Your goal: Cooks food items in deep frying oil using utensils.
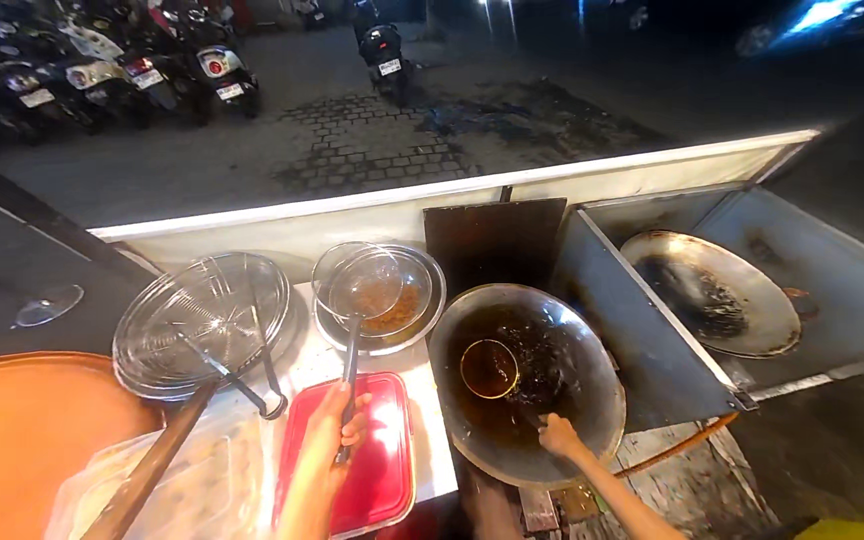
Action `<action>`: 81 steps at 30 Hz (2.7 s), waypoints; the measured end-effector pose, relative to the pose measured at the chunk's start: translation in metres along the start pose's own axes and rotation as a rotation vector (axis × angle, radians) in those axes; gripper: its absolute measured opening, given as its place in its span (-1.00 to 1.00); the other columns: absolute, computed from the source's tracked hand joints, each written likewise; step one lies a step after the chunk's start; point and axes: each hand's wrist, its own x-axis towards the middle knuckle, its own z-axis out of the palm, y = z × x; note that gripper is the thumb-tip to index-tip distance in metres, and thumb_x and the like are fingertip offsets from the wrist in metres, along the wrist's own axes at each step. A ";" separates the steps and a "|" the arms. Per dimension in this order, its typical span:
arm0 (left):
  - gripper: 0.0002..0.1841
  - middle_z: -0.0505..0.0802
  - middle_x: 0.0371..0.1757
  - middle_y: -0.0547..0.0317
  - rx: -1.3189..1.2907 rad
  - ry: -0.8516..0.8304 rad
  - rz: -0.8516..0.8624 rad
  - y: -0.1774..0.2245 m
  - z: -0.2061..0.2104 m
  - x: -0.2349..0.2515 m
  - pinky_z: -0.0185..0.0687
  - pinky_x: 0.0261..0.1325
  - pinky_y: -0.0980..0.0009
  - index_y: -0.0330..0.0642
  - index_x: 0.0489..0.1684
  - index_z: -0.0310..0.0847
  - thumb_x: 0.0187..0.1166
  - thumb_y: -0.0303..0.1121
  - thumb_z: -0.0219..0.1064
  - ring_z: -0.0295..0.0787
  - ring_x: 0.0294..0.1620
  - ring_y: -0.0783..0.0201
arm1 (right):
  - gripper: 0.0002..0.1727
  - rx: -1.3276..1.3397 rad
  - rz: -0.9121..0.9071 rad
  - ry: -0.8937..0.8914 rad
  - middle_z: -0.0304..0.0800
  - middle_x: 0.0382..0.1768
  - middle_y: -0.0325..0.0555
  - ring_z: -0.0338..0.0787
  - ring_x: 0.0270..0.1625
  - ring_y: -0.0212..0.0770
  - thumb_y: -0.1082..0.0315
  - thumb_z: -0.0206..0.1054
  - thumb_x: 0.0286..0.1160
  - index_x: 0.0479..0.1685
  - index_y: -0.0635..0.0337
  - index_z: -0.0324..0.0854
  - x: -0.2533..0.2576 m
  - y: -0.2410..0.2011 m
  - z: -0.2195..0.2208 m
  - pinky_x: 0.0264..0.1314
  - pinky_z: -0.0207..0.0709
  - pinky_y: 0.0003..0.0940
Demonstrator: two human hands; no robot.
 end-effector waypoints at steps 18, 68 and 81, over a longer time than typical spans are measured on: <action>-0.60 0.77 -0.32 0.09 0.005 -0.047 0.061 -0.018 0.002 -0.030 0.15 -0.83 0.71 -0.21 0.63 0.22 0.93 -0.30 -0.19 0.26 -0.85 0.59 | -0.53 0.660 -0.128 -0.011 0.57 -0.50 -0.15 0.39 -0.63 -0.35 0.31 0.06 0.86 0.69 0.04 0.44 -0.043 0.003 0.031 -0.57 0.30 -0.41; -0.64 0.72 -0.39 0.18 -0.016 -0.030 0.073 -0.026 0.007 -0.070 0.12 -0.86 0.74 -0.18 0.53 0.30 0.93 -0.28 -0.16 0.22 -0.86 0.62 | -0.53 0.813 -0.032 -0.003 0.45 -0.51 -0.24 0.34 -0.66 -0.42 0.38 0.03 0.84 0.68 0.22 0.36 -0.037 -0.013 0.007 -0.62 0.26 -0.50; -0.61 0.74 -0.39 0.14 -0.015 -0.061 0.054 -0.033 0.009 -0.069 0.13 -0.87 0.73 -0.21 0.62 0.23 0.93 -0.32 -0.18 0.23 -0.87 0.60 | -0.56 0.325 -0.012 0.383 0.80 0.08 0.31 0.81 0.03 0.17 0.32 0.15 0.79 0.56 0.25 0.56 -0.054 0.076 -0.109 0.16 0.64 0.15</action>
